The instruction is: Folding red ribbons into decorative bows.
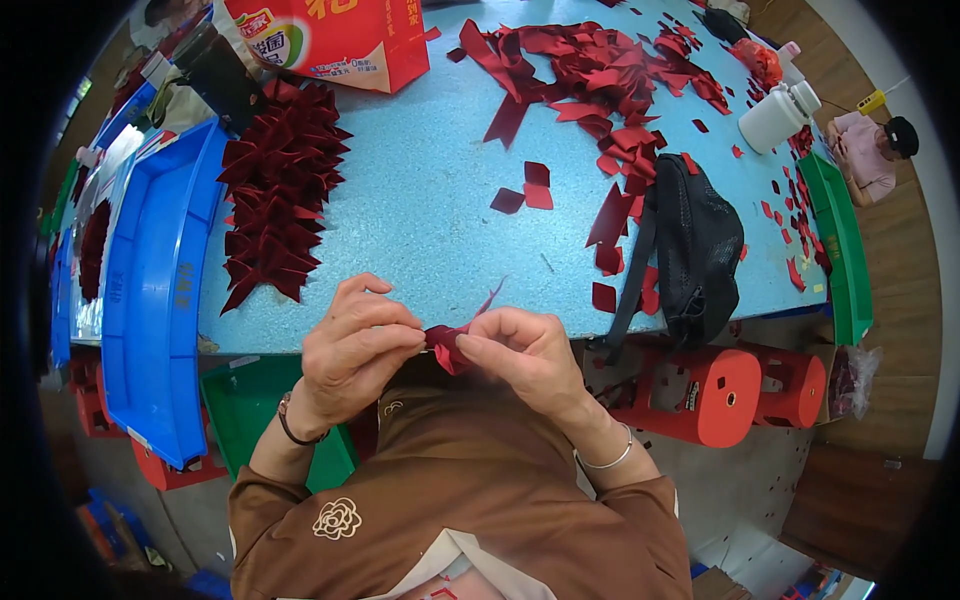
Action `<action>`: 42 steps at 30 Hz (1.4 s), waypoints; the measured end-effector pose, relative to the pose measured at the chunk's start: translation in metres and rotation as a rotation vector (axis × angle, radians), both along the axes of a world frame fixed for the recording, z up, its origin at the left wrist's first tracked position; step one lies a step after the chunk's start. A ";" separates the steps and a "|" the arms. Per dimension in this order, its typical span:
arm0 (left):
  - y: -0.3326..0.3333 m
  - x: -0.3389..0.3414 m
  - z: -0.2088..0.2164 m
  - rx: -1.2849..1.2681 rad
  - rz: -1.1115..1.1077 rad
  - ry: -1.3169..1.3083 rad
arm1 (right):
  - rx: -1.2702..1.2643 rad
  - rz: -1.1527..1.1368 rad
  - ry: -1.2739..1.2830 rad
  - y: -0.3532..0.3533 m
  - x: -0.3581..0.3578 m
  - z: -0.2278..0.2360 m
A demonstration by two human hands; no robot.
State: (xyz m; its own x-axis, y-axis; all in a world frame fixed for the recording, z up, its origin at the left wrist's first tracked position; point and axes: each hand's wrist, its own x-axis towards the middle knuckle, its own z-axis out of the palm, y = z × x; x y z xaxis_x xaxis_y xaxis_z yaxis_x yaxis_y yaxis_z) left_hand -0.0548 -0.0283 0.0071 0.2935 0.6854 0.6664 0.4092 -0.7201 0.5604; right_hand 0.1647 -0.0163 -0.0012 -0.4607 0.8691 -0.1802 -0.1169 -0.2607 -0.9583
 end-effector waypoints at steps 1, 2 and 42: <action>0.000 0.000 -0.001 0.012 -0.020 0.033 | -0.001 0.001 -0.001 -0.001 0.000 -0.001; 0.000 0.002 -0.002 0.011 -0.018 0.033 | -0.025 0.010 -0.001 -0.001 0.000 -0.002; -0.009 -0.027 -0.034 -1.143 -0.393 -0.695 | 0.464 -0.015 -0.333 -0.012 -0.040 -0.001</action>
